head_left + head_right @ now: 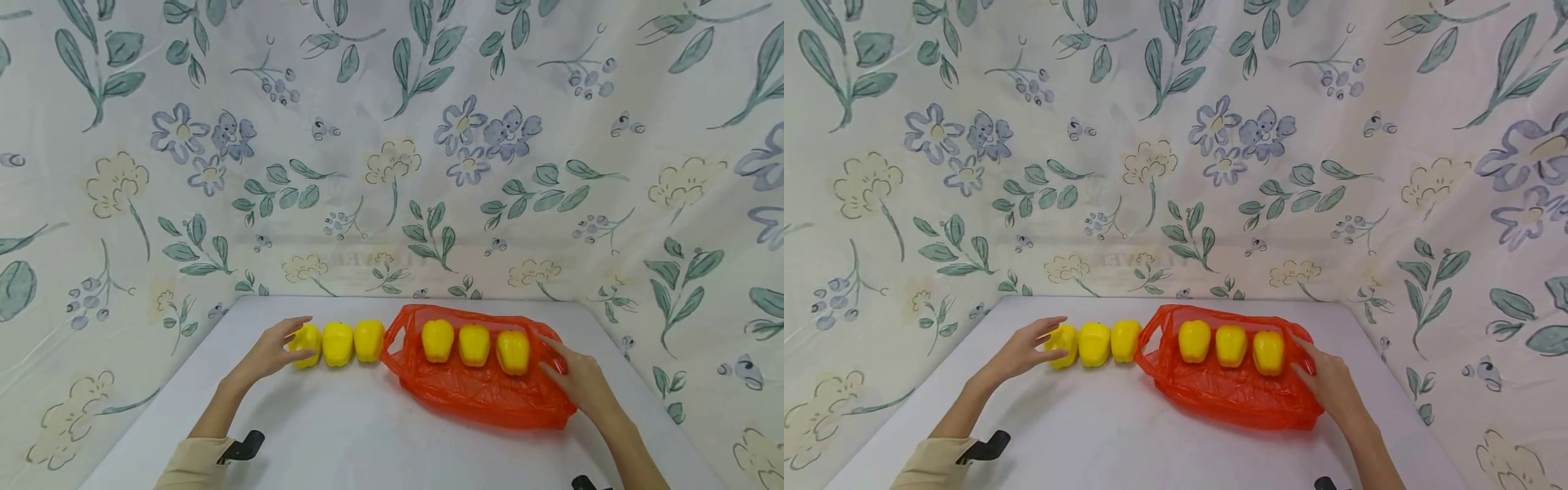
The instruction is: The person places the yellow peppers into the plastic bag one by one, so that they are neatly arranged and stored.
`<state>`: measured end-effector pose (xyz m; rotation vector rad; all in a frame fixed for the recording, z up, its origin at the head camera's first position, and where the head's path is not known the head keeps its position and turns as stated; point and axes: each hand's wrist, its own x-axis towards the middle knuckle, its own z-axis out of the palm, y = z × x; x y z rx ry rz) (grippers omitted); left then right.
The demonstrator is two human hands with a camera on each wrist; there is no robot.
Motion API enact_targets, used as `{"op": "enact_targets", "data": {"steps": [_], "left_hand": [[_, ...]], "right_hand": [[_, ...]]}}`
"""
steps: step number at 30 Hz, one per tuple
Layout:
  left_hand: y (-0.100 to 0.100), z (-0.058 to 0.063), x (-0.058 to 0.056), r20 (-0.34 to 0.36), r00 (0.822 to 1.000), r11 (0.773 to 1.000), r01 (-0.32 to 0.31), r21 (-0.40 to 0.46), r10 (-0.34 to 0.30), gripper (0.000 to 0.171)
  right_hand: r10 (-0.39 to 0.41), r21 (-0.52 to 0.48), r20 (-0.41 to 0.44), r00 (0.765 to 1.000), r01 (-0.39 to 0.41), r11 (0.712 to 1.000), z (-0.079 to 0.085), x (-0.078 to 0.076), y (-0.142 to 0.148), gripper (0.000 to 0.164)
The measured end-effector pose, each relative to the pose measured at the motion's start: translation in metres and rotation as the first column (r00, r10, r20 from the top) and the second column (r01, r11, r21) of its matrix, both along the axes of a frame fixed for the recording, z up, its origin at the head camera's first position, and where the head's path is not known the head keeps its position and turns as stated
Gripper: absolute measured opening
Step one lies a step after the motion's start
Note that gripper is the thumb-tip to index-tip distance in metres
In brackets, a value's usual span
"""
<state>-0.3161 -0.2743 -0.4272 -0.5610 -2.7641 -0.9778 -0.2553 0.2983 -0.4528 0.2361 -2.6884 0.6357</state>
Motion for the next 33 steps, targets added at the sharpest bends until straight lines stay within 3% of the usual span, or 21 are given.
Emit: {"op": "enact_targets", "data": {"steps": [9, 15, 24, 33], "left_hand": [[-0.016, -0.012, -0.012, 0.054, 0.995, 0.990, -0.080, -0.119, 0.087, 0.095], [-0.021, -0.020, -0.021, 0.122, 0.989, 0.991, -0.073, -0.108, 0.086, 0.105], [-0.023, -0.027, -0.030, 0.205, 0.976, 0.995, -0.056, -0.077, 0.071, 0.104], [-0.020, -0.030, -0.029, 0.251, 0.963, 0.993, -0.070, -0.097, 0.092, 0.100]], "right_hand": [[-0.002, -0.019, 0.014, 1.000, 0.003, 1.000, 0.002, 0.002, -0.001, 0.056], [0.000, -0.021, 0.009, 1.000, 0.000, 1.000, 0.004, 0.002, -0.001, 0.056], [-0.001, -0.024, 0.007, 1.000, 0.002, 1.000, 0.001, 0.001, -0.001, 0.056], [0.004, -0.022, 0.007, 1.000, -0.004, 1.000, 0.002, 0.001, 0.000, 0.056]]}}
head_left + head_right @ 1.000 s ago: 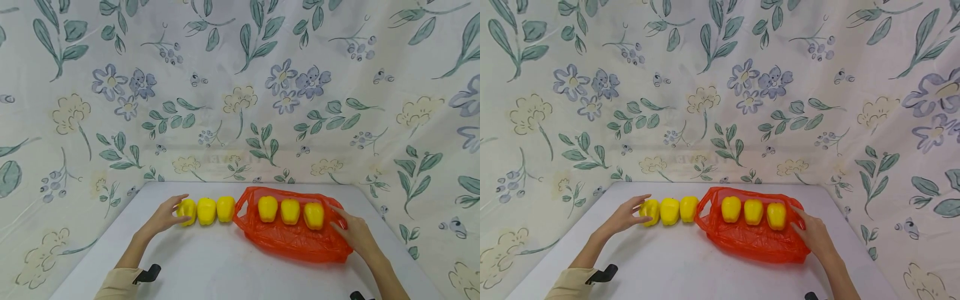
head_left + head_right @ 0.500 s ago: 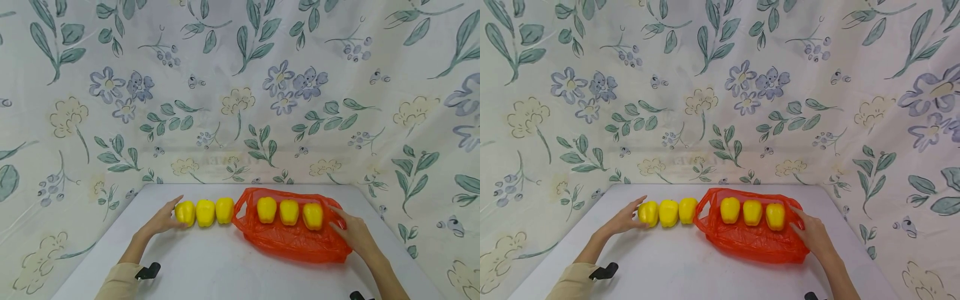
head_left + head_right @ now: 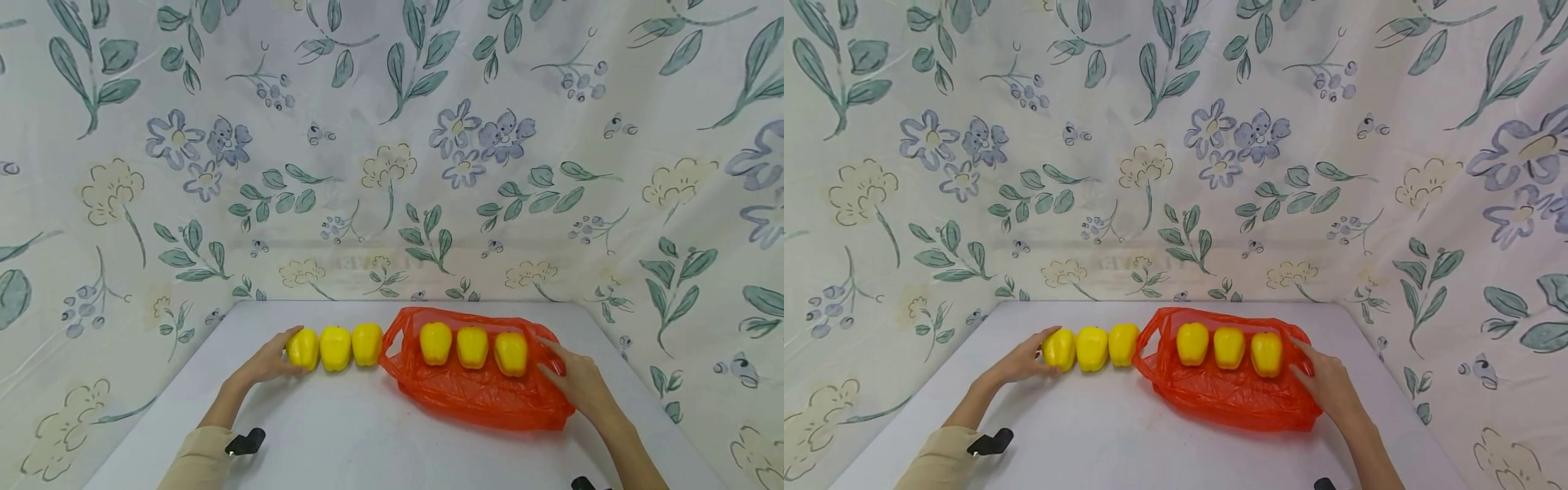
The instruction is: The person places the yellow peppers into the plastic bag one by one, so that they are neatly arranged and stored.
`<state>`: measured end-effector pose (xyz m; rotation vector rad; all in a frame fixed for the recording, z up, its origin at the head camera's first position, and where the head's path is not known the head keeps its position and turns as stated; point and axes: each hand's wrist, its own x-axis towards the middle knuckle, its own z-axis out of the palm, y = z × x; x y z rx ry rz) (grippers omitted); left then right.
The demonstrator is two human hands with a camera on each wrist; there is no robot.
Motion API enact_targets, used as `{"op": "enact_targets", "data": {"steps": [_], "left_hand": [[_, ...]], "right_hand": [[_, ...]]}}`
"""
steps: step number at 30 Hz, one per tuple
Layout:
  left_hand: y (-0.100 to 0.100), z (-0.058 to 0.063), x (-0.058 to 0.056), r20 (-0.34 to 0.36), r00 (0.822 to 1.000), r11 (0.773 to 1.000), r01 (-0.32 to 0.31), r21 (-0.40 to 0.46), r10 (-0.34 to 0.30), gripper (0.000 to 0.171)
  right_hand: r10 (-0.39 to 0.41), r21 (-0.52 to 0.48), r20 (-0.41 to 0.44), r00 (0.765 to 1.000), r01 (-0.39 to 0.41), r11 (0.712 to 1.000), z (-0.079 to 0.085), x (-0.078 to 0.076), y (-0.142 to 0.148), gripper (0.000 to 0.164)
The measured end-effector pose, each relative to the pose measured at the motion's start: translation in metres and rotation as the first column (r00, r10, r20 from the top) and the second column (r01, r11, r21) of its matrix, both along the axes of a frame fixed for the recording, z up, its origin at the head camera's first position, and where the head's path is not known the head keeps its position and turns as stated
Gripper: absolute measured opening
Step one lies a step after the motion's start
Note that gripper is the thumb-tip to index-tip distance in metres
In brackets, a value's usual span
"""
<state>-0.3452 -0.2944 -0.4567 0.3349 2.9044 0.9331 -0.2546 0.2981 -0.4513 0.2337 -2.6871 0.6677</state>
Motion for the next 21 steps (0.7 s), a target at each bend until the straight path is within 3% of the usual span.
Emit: {"op": "enact_targets", "data": {"steps": [21], "left_hand": [[0.0013, -0.0029, -0.0010, -0.052, 0.999, 1.000, -0.005, -0.026, 0.004, 0.097]], "right_hand": [[-0.004, 0.009, -0.004, 1.000, 0.004, 1.000, -0.0008, 0.0026, -0.0024, 0.056]]}}
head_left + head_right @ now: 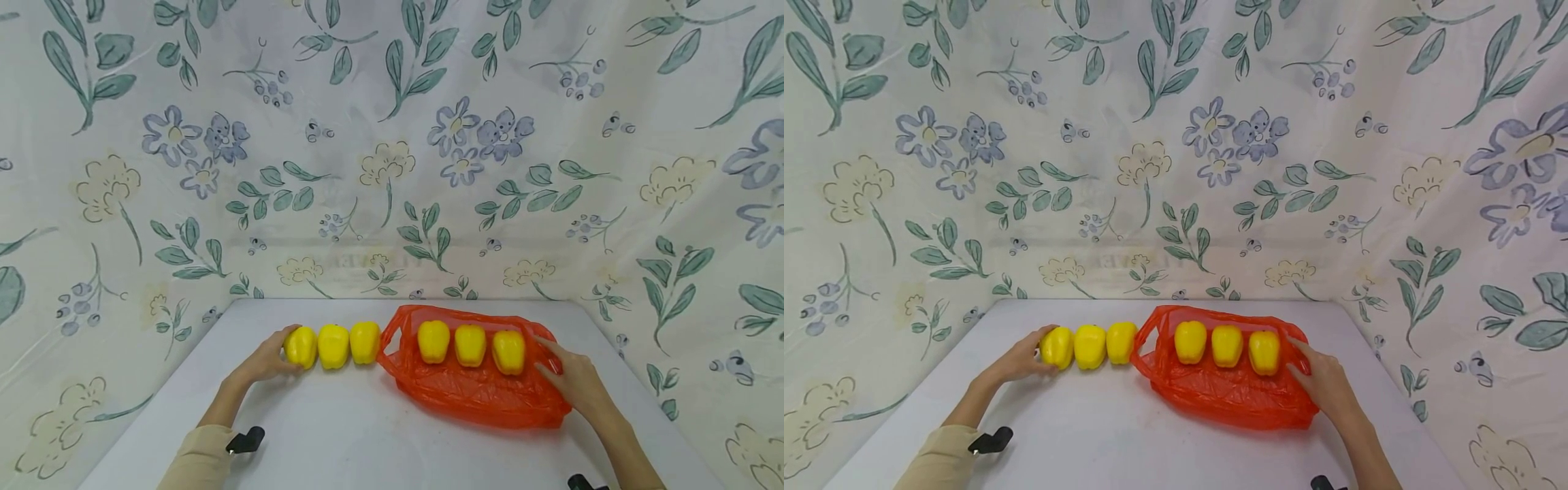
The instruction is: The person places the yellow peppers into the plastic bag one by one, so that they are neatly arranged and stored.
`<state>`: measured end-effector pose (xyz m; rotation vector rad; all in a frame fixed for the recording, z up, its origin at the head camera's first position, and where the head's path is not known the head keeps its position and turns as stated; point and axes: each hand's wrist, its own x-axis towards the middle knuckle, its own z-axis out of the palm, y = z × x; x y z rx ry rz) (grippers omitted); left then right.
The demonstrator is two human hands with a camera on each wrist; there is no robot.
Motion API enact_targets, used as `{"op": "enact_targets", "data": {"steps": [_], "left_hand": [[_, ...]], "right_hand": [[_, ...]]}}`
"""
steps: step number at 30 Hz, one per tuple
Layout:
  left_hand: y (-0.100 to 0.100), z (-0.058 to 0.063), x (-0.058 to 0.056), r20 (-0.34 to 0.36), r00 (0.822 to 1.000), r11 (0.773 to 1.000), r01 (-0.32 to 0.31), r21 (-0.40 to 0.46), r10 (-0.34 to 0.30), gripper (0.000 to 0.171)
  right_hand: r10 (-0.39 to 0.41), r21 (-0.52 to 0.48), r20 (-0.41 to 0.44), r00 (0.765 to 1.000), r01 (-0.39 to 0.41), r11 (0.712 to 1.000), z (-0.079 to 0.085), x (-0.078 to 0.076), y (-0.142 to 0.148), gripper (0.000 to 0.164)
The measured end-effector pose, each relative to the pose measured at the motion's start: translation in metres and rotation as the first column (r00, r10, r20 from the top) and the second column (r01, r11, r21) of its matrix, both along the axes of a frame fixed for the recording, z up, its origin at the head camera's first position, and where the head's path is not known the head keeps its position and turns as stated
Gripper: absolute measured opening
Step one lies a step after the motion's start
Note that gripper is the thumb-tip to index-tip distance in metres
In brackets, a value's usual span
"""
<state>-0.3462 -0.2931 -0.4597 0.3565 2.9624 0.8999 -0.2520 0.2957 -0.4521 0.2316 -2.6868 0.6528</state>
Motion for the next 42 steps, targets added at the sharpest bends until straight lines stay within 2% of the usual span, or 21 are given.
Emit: {"op": "enact_targets", "data": {"steps": [9, 15, 22, 27, 32, 37, 42], "left_hand": [[0.002, 0.003, 0.003, -0.009, 1.000, 1.000, 0.002, -0.001, -0.002, 0.096], [0.004, 0.001, 0.005, -0.003, 1.000, 1.000, 0.008, 0.006, -0.008, 0.096], [0.003, -0.003, 0.008, 0.003, 1.000, 0.999, -0.031, 0.010, 0.031, 0.097], [0.002, 0.000, 0.011, -0.011, 0.999, 0.999, -0.052, -0.006, 0.052, 0.098], [-0.001, 0.011, 0.012, -0.080, 0.996, 0.999, -0.048, 0.006, 0.049, 0.096], [-0.003, 0.023, 0.014, -0.181, 0.983, 0.999, -0.031, 0.009, 0.032, 0.095], [-0.001, 0.034, 0.016, -0.225, 0.974, 0.999, -0.033, 0.017, 0.036, 0.096]], "right_hand": [[0.005, 0.007, -0.026, 1.000, -0.004, 1.000, -0.003, -0.004, 0.002, 0.055], [-0.004, -0.009, 0.014, 1.000, 0.004, 1.000, -0.002, -0.003, 0.002, 0.055], [-0.003, -0.001, 0.017, 1.000, 0.003, 1.000, -0.002, -0.002, 0.003, 0.054], [0.000, 0.001, 0.013, 1.000, 0.000, 1.000, -0.002, -0.002, 0.003, 0.054], [0.000, -0.015, 0.019, 1.000, 0.000, 1.000, 0.000, -0.002, 0.003, 0.054], [0.003, -0.017, 0.015, 1.000, -0.003, 1.000, 0.000, -0.002, 0.003, 0.053], [-0.003, -0.013, 0.009, 1.000, 0.003, 1.000, -0.001, -0.002, 0.003, 0.053]]}}
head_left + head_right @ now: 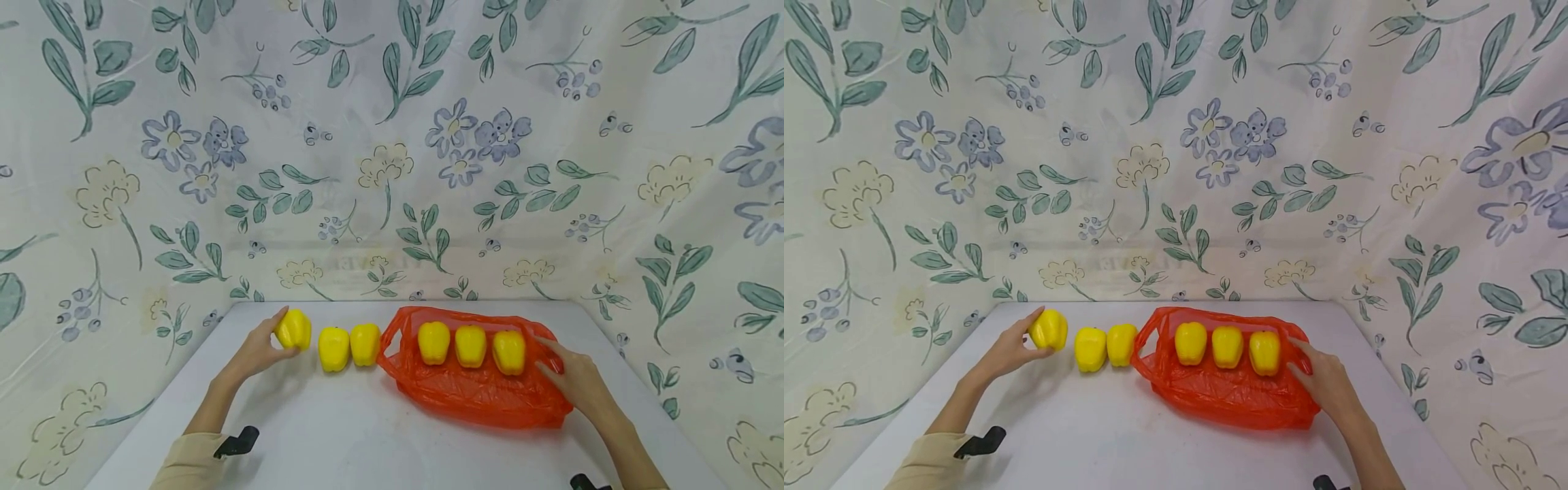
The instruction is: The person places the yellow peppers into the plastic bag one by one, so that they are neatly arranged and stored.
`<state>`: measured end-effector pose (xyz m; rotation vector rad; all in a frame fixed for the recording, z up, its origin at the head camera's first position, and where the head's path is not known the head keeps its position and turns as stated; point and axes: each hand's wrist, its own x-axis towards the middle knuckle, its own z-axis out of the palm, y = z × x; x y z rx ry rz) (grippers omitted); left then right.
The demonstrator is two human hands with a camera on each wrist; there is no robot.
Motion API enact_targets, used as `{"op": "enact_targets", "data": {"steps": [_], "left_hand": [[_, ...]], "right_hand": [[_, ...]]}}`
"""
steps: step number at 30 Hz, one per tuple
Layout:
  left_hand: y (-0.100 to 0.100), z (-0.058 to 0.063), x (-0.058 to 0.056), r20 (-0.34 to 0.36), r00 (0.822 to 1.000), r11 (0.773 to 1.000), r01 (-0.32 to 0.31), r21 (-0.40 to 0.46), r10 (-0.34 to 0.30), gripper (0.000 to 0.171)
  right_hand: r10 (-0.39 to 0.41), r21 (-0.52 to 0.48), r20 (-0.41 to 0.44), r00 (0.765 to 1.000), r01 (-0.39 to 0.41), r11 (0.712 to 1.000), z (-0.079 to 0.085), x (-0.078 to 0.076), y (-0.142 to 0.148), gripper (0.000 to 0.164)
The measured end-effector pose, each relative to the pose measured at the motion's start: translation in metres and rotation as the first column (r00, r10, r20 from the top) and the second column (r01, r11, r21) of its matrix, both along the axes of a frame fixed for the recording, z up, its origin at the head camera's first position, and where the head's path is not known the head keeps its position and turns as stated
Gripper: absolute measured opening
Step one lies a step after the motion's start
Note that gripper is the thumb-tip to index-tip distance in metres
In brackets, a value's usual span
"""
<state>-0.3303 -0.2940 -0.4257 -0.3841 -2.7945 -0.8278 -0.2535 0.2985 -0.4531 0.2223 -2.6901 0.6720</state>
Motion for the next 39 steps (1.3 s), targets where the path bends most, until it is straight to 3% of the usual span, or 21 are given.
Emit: {"op": "enact_targets", "data": {"steps": [6, 12, 27, 35, 39], "left_hand": [[0.010, 0.013, 0.000, -0.045, 0.999, 0.999, 0.015, 0.034, -0.013, 0.099], [0.029, 0.029, 0.001, -0.104, 0.992, 0.995, 0.072, 0.071, -0.064, 0.101], [0.079, 0.064, 0.022, -0.167, 0.956, 0.966, 0.252, 0.049, -0.241, 0.096], [0.103, 0.071, 0.029, -0.153, 0.927, 0.936, 0.350, 0.029, -0.342, 0.094], [0.116, 0.070, 0.031, -0.121, 0.921, 0.926, 0.376, 0.029, -0.370, 0.095]], "right_hand": [[0.000, 0.005, -0.006, 1.000, 0.000, 1.000, -0.002, 0.000, 0.001, 0.054], [0.009, 0.004, -0.019, 1.000, -0.009, 1.000, -0.003, 0.000, 0.003, 0.054], [0.011, -0.009, -0.045, 0.999, -0.012, 1.000, -0.001, -0.001, 0.001, 0.054], [0.004, -0.012, -0.032, 0.999, -0.004, 1.000, 0.001, 0.000, -0.001, 0.054], [0.005, -0.006, -0.041, 0.999, -0.005, 1.000, 0.001, 0.001, 0.000, 0.054]]}}
